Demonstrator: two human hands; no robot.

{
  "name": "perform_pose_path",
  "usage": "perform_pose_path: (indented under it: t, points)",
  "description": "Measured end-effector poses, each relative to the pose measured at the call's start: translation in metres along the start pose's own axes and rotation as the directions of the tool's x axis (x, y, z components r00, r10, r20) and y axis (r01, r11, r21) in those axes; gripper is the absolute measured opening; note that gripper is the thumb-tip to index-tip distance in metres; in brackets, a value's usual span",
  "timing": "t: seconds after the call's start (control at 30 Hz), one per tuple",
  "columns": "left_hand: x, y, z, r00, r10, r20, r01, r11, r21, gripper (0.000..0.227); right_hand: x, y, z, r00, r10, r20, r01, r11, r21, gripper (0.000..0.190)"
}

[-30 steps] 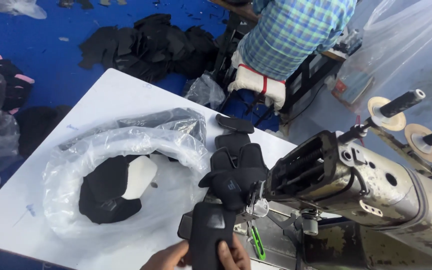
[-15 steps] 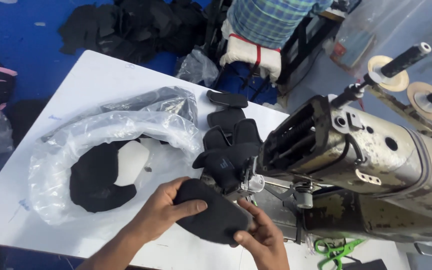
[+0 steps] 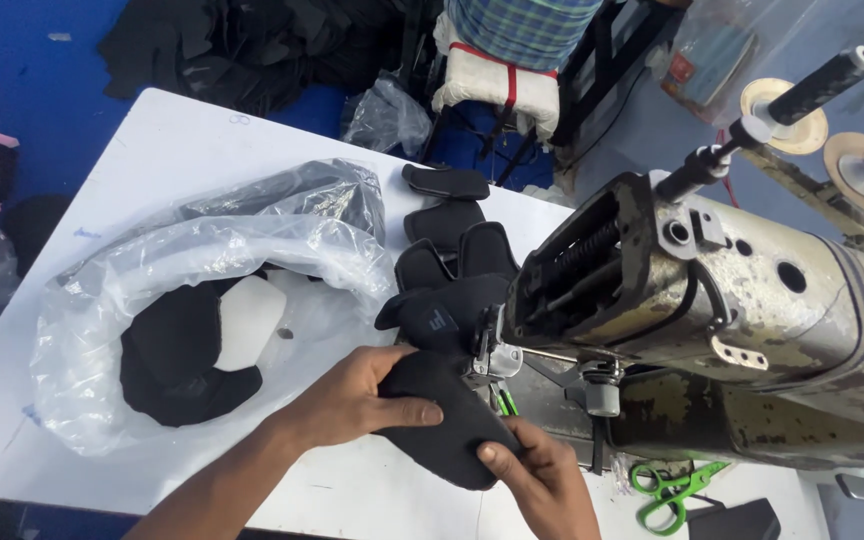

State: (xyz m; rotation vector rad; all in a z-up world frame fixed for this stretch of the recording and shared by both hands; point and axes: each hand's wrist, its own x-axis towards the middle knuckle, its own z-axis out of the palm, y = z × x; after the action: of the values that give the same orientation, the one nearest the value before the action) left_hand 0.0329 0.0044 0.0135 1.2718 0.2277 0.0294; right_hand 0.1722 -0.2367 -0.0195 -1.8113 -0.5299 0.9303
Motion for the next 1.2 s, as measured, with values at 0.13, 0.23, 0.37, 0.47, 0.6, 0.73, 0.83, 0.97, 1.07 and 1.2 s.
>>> perform_pose_path:
  t: [0.13, 0.23, 0.37, 0.47, 0.6, 0.73, 0.83, 0.97, 1.07, 1.2]
  points:
    - [0.021, -0.001, 0.001, 1.000, 0.003, -0.021, -0.003, 1.000, -0.007, 0.045, 0.007, -0.007, -0.001, 0.998, 0.035, -0.053, -0.031, 0.996, 0.080, 0.039]
    - [0.035, 0.003, 0.000, 0.994, -0.034, -0.108, 0.041, 0.997, 0.063, 0.042, 0.014, -0.015, 0.001, 0.994, 0.048, -0.102, -0.037, 0.993, 0.114, 0.036]
    - [0.050, 0.009, -0.004, 0.977, -0.120, -0.178, 0.126, 0.992, 0.023, 0.038, 0.020, -0.031, 0.006, 0.995, 0.029, -0.090, -0.012, 0.982, 0.186, 0.034]
    - [0.051, 0.017, -0.003, 0.985, -0.051, -0.167, 0.062, 0.996, 0.063, 0.033, 0.019, -0.035, 0.010, 0.996, 0.028, -0.087, -0.009, 0.976, 0.216, 0.033]
    - [0.052, 0.024, -0.005, 0.973, -0.107, -0.202, 0.148, 0.969, 0.199, 0.032, 0.024, -0.019, 0.007, 1.000, 0.009, -0.018, -0.004, 0.965, 0.264, 0.029]
    - [0.061, 0.026, -0.012, 0.980, -0.121, -0.160, 0.155, 0.964, 0.215, 0.031, 0.025, -0.028, 0.011, 0.998, -0.040, 0.049, 0.024, 0.954, 0.297, 0.029]
    - [0.072, 0.032, -0.021, 0.975, -0.159, -0.154, 0.195, 0.946, 0.258, 0.031, 0.023, -0.032, 0.025, 0.999, -0.050, 0.023, 0.040, 0.949, 0.312, 0.031]
    - [0.082, 0.047, -0.031, 0.988, -0.149, 0.032, 0.134, 0.952, 0.277, 0.031, 0.013, -0.036, 0.049, 0.995, 0.051, -0.087, -0.011, 0.914, 0.406, 0.031]
    - [0.094, 0.042, -0.042, 0.982, -0.166, 0.095, 0.133, 0.950, 0.281, 0.033, 0.019, -0.025, 0.063, 0.991, 0.034, -0.128, 0.039, 0.852, 0.523, 0.030]
    - [0.118, 0.049, -0.051, 0.979, -0.146, 0.144, 0.091, 0.939, 0.331, 0.032, 0.027, -0.030, 0.079, 0.986, 0.090, -0.141, 0.006, 0.822, 0.570, 0.028]
